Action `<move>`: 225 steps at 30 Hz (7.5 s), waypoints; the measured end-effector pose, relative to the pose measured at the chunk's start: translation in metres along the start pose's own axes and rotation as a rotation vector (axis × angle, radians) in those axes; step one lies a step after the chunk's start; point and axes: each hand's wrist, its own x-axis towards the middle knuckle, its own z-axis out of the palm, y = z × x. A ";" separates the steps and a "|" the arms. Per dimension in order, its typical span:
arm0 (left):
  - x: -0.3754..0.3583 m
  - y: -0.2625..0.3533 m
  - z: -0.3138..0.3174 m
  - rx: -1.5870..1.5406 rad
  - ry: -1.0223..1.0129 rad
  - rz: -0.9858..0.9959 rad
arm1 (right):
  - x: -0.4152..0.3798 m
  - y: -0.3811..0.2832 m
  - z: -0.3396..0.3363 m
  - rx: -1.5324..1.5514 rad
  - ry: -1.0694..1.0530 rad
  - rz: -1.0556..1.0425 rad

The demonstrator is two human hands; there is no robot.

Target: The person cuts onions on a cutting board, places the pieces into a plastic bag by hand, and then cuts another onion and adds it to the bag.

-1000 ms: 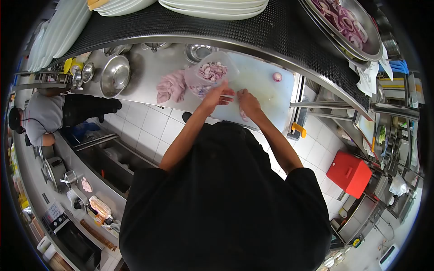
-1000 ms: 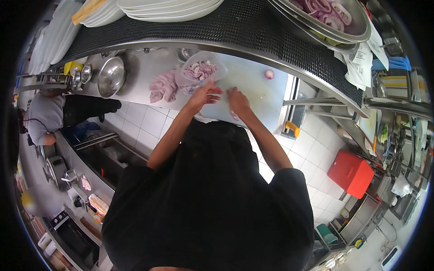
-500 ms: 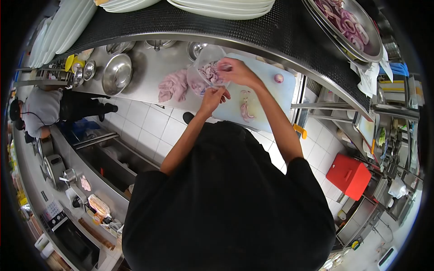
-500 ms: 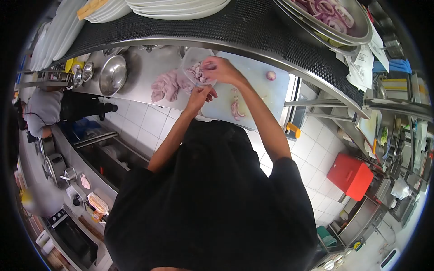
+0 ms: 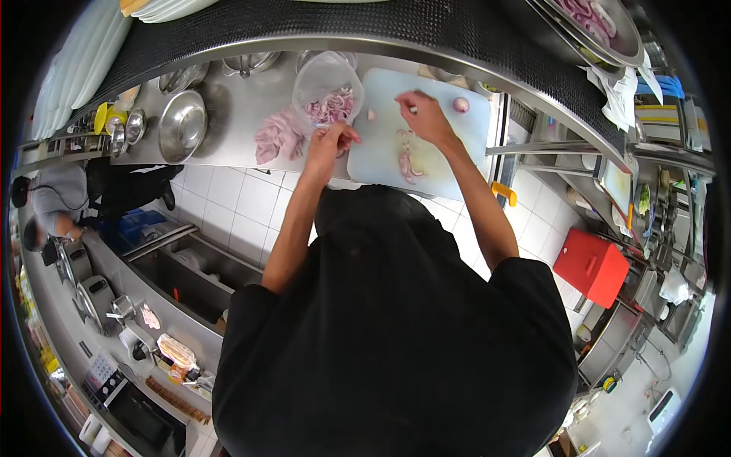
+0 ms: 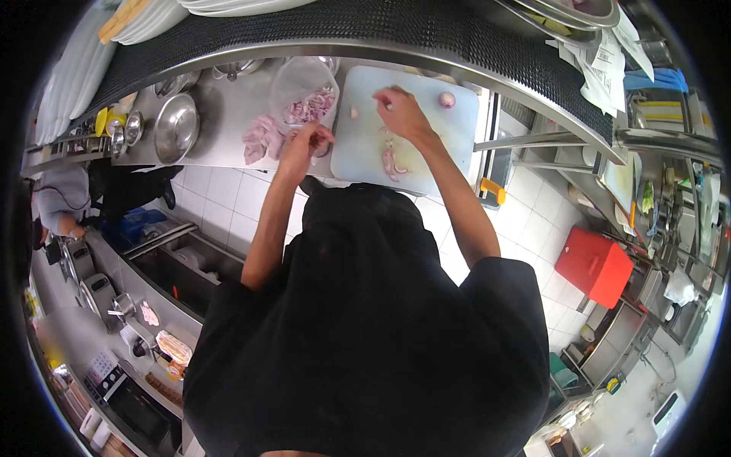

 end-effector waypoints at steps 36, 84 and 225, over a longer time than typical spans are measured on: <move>-0.046 -0.010 -0.011 0.064 -0.118 -0.059 | -0.094 0.090 0.038 -0.149 -0.066 0.138; -0.054 -0.012 -0.003 0.135 -0.027 0.013 | 0.063 -0.113 0.035 -0.242 0.025 -0.538; 0.075 -0.159 0.152 0.932 -0.159 0.578 | -0.322 -0.051 -0.217 -0.807 -0.135 0.827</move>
